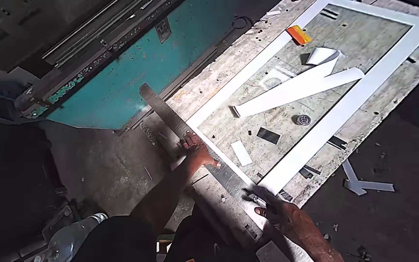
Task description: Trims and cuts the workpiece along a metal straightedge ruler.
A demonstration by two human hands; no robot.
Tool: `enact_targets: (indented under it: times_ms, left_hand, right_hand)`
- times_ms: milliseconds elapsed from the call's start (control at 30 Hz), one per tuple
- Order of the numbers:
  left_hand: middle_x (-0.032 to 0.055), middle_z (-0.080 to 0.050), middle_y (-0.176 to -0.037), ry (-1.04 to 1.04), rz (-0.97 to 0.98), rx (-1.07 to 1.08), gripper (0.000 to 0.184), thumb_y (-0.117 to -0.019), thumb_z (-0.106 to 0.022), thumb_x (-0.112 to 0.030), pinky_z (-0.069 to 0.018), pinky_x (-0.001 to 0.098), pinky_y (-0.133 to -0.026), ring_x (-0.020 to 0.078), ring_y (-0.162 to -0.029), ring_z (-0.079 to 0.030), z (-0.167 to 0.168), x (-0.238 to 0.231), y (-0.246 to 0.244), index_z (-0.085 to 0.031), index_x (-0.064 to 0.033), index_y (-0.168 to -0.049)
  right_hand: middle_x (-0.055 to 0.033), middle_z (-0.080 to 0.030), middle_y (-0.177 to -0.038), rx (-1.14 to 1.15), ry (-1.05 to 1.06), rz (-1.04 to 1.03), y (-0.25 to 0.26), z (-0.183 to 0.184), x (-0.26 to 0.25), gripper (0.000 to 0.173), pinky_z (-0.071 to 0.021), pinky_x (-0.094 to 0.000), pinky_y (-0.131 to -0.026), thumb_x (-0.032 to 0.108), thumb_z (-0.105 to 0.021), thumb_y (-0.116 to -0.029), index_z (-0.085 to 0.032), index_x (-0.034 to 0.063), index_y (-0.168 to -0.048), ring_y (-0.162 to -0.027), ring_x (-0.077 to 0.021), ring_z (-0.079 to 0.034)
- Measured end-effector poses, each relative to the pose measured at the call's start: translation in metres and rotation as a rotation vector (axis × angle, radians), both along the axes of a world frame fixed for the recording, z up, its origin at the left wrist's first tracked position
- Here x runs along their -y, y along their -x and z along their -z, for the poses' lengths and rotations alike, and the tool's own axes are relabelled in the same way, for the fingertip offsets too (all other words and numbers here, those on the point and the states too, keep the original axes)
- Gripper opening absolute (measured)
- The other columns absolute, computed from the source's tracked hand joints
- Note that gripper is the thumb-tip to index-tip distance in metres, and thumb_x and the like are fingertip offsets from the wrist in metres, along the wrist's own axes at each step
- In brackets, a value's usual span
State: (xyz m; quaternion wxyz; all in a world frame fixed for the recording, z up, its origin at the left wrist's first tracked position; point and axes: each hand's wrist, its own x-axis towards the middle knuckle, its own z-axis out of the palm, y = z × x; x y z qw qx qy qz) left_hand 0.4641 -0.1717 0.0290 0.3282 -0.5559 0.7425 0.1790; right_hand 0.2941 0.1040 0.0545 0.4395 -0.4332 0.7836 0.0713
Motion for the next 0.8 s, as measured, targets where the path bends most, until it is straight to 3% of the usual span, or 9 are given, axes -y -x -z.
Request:
enact_targets:
  times_ms: [67, 133, 200, 267, 333, 433, 600, 667, 800]
  left_hand:
    - [0.0366, 0.012, -0.165, -0.018, -0.012, 0.002, 0.169, -0.0477, -0.078, -0.087, -0.0076, 0.0706, -0.121, 0.0534, -0.154, 0.003, -0.005, 0.000, 0.002, 0.005, 0.0089, -0.159]
    - [0.0343, 0.016, -0.165, -0.026, -0.049, -0.026, 0.171, -0.0462, -0.080, -0.086, -0.0107, 0.0718, -0.119, 0.0517, -0.155, 0.005, -0.002, -0.001, 0.000, 0.007, 0.0080, -0.159]
    - [0.0317, 0.018, -0.166, -0.026, -0.079, -0.067, 0.171, -0.0452, -0.083, -0.083, -0.0142, 0.0726, -0.118, 0.0502, -0.156, 0.006, -0.001, -0.001, -0.002, 0.006, 0.0069, -0.160]
    - [0.0298, 0.019, -0.167, -0.026, -0.094, -0.080, 0.172, -0.0447, -0.084, -0.082, -0.0154, 0.0723, -0.118, 0.0492, -0.156, 0.006, 0.000, 0.000, -0.003, 0.007, 0.0061, -0.160]
    - [0.0291, 0.020, -0.167, -0.028, -0.106, -0.087, 0.171, -0.0450, -0.086, -0.080, -0.0134, 0.0741, -0.117, 0.0494, -0.156, 0.008, 0.003, 0.001, -0.003, 0.007, 0.0052, -0.161]
    - [0.0297, 0.022, -0.166, -0.027, -0.118, -0.119, 0.171, -0.0451, -0.086, -0.079, -0.0106, 0.0763, -0.116, 0.0505, -0.155, 0.010, 0.005, 0.001, -0.003, 0.007, 0.0039, -0.161]
    - [0.0302, 0.025, -0.165, -0.046, -0.115, -0.136, 0.171, -0.0465, -0.086, -0.078, -0.0100, 0.0739, -0.118, 0.0497, -0.155, 0.013, 0.007, 0.001, -0.005, 0.010, 0.0048, -0.160]
    - [0.0299, 0.024, -0.165, -0.036, -0.119, -0.150, 0.171, -0.0457, -0.087, -0.079, -0.0094, 0.0735, -0.118, 0.0492, -0.155, 0.012, 0.009, 0.000, -0.006, 0.008, 0.0049, -0.161]
    - [0.0287, 0.024, -0.166, -0.035, -0.113, -0.149, 0.170, -0.0460, -0.086, -0.079, -0.0105, 0.0716, -0.119, 0.0481, -0.155, 0.013, 0.008, 0.000, -0.007, 0.008, 0.0051, -0.161]
  right_hand:
    - [-0.0171, -0.073, -0.121, 0.090, 0.200, 0.024, 0.014, 0.012, 0.007, 0.064, -0.0525, -0.0625, -0.095, 0.053, -0.057, -0.1004, -0.046, 0.0245, -0.157, -0.106, -0.0376, -0.071]
    - [-0.0130, -0.075, -0.109, 0.161, 0.351, 0.078, 0.017, 0.016, 0.030, 0.050, -0.0586, -0.0534, -0.086, 0.031, -0.060, -0.1025, -0.055, 0.0188, -0.150, -0.089, -0.0288, -0.074]
    - [-0.0044, -0.076, -0.094, 0.168, 0.465, 0.082, 0.014, 0.019, 0.068, 0.042, -0.0629, -0.0415, -0.073, 0.026, -0.063, -0.0990, -0.064, 0.0186, -0.140, -0.073, -0.0169, -0.073]
    - [-0.0026, -0.077, -0.091, 0.158, 0.588, -0.004, 0.006, 0.022, 0.113, 0.042, -0.0635, -0.0375, -0.070, 0.027, -0.064, -0.0989, -0.065, 0.0197, -0.140, -0.071, -0.0139, -0.073]
    - [-0.0039, -0.077, -0.096, 0.134, 0.687, -0.131, -0.006, 0.029, 0.161, 0.039, -0.0633, -0.0371, -0.075, 0.030, -0.057, -0.1042, -0.064, 0.0190, -0.141, -0.077, -0.0147, -0.074]
    - [-0.0112, -0.075, -0.115, 0.080, 0.803, -0.308, -0.025, 0.041, 0.229, 0.039, -0.0571, -0.0418, -0.094, 0.023, -0.050, -0.1046, -0.066, 0.0159, -0.139, -0.101, -0.0250, -0.072]
    - [-0.0155, -0.074, -0.112, -0.035, 0.559, -0.443, -0.058, 0.035, 0.305, 0.038, -0.0541, -0.0560, -0.092, 0.029, -0.050, -0.1048, -0.065, 0.0223, -0.139, -0.106, -0.0356, -0.070]
    - [-0.0152, -0.073, -0.112, -0.043, 0.536, -0.472, -0.066, 0.040, 0.321, 0.034, -0.0535, -0.0553, -0.094, 0.031, -0.052, -0.1044, -0.068, 0.0189, -0.132, -0.108, -0.0351, -0.070]
    - [-0.0143, -0.074, -0.112, -0.021, 0.563, -0.474, -0.074, 0.048, 0.336, 0.034, -0.0533, -0.0536, -0.096, 0.028, -0.053, -0.1034, -0.068, 0.0179, -0.133, -0.109, -0.0335, -0.070]
